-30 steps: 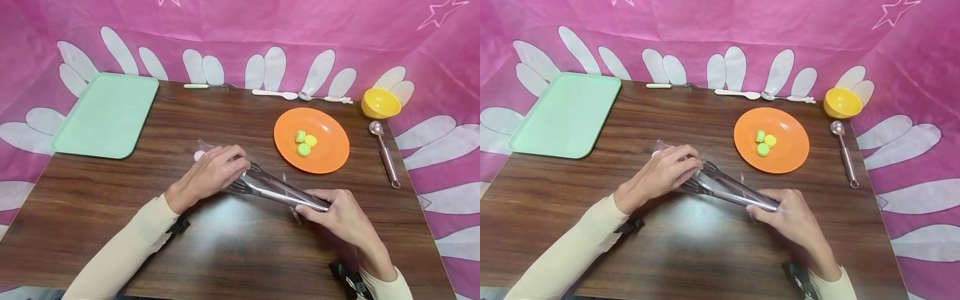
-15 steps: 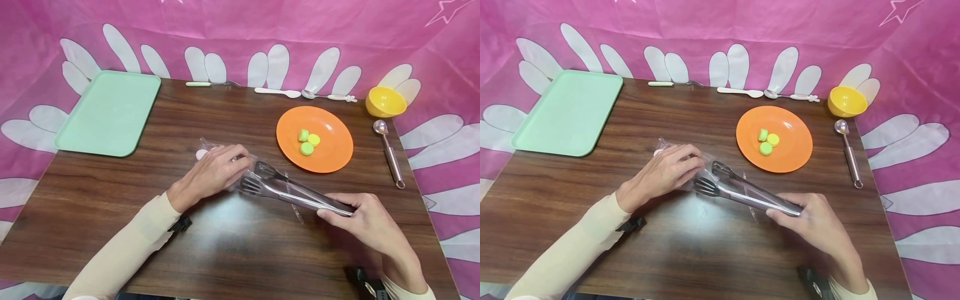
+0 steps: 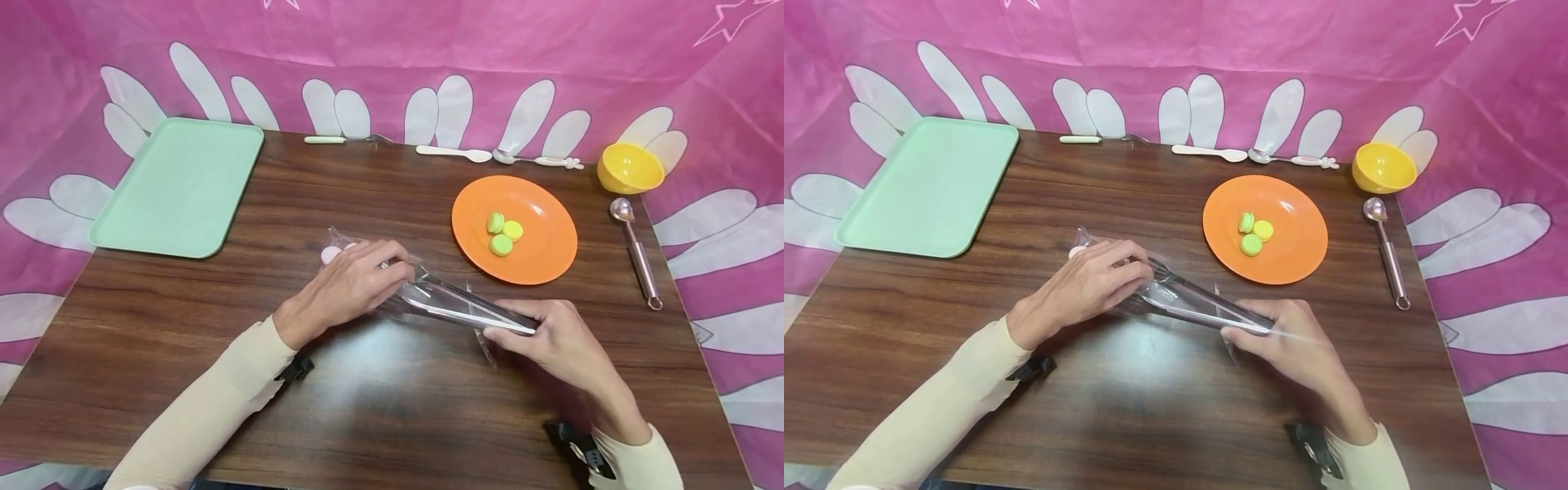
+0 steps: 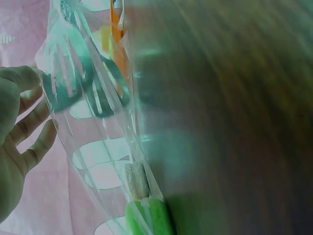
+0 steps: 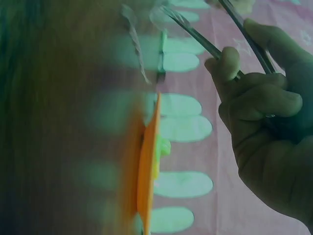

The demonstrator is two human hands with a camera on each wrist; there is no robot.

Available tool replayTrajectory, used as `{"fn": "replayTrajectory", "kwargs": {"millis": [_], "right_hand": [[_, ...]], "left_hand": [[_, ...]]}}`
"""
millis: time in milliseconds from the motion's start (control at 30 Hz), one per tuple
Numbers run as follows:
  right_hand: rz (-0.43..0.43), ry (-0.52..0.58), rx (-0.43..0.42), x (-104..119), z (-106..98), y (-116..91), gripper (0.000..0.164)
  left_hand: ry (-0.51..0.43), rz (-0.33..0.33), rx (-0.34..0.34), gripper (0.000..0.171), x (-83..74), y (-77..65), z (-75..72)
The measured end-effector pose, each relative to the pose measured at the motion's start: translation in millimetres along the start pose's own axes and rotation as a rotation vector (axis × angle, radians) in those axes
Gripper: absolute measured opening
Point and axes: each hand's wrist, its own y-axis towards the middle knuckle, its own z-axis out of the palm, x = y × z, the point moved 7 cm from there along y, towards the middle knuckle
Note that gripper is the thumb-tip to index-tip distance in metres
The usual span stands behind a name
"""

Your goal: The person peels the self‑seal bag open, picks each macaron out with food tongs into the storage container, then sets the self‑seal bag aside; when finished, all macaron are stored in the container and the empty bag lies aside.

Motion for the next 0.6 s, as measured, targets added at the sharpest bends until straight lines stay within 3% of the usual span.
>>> {"fn": "replayTrajectory", "kwargs": {"millis": [233,467,600], "right_hand": [[-0.038,-0.020,-0.059,15.8,19.9,15.4,0.038],[-0.153,-0.052,-0.133,34.9,36.2,26.7,0.029],[-0.166,-0.068,-0.138,39.9,41.3,30.7,0.031]], "left_hand": [[0.018,-0.016,0.019,0.010,-3.1,-0.1,-0.1],[0.024,-0.019,0.023,0.010,-6.2,-0.2,0.4],[0.018,-0.022,0.024,0.013,-6.6,0.1,1.3]]}}
